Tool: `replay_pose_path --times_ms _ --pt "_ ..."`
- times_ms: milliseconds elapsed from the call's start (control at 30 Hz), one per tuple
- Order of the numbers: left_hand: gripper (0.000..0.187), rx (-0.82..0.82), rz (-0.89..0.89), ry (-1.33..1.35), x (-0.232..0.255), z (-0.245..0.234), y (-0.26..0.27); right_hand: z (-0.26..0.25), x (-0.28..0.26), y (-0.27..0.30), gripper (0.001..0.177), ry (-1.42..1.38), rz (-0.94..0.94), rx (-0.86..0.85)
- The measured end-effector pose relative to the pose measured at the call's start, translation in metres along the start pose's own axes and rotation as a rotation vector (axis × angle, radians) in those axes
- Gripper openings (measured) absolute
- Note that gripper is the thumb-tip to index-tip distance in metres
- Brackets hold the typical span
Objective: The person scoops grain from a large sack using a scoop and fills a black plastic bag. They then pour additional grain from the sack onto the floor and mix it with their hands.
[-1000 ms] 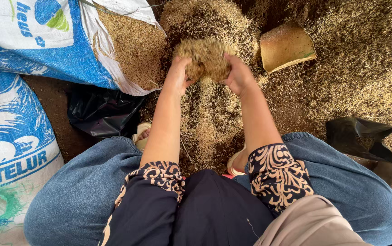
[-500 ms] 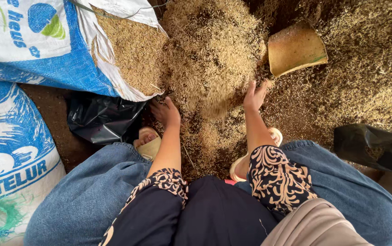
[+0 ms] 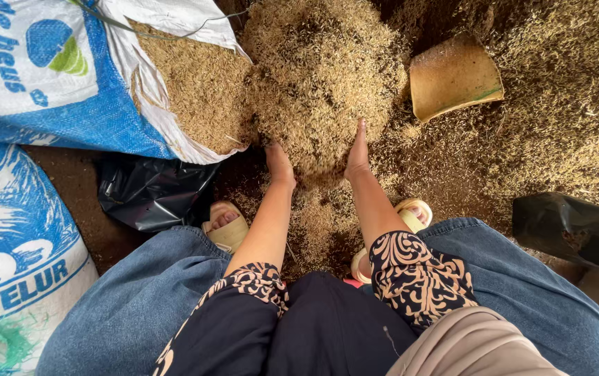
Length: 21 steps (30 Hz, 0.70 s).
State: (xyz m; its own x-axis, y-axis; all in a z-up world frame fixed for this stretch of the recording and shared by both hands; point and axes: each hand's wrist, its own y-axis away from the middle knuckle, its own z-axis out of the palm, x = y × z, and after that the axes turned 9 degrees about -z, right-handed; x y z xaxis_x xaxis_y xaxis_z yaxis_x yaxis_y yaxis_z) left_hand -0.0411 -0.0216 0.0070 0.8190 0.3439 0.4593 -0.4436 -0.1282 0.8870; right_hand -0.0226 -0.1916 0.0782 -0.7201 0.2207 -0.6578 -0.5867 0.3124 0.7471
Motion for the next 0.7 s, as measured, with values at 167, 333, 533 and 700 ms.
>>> replay_pose_path --times_ms 167,333,533,700 --pt "0.083 -0.26 0.014 0.051 0.019 0.003 0.029 0.009 -0.028 0.038 0.114 -0.04 0.055 -0.077" --pt "0.089 -0.288 -0.084 0.04 0.046 0.008 0.056 -0.001 -0.062 0.062 0.117 0.086 -0.051 -0.133" --pt "0.101 -0.459 0.34 0.005 0.093 0.021 0.07 -0.013 -0.119 0.073 0.124 0.063 -0.434 -0.289" --pt "0.057 -0.1 0.495 -0.025 0.077 0.01 0.082 -0.021 -0.123 0.058 0.103 0.113 -0.397 0.016"
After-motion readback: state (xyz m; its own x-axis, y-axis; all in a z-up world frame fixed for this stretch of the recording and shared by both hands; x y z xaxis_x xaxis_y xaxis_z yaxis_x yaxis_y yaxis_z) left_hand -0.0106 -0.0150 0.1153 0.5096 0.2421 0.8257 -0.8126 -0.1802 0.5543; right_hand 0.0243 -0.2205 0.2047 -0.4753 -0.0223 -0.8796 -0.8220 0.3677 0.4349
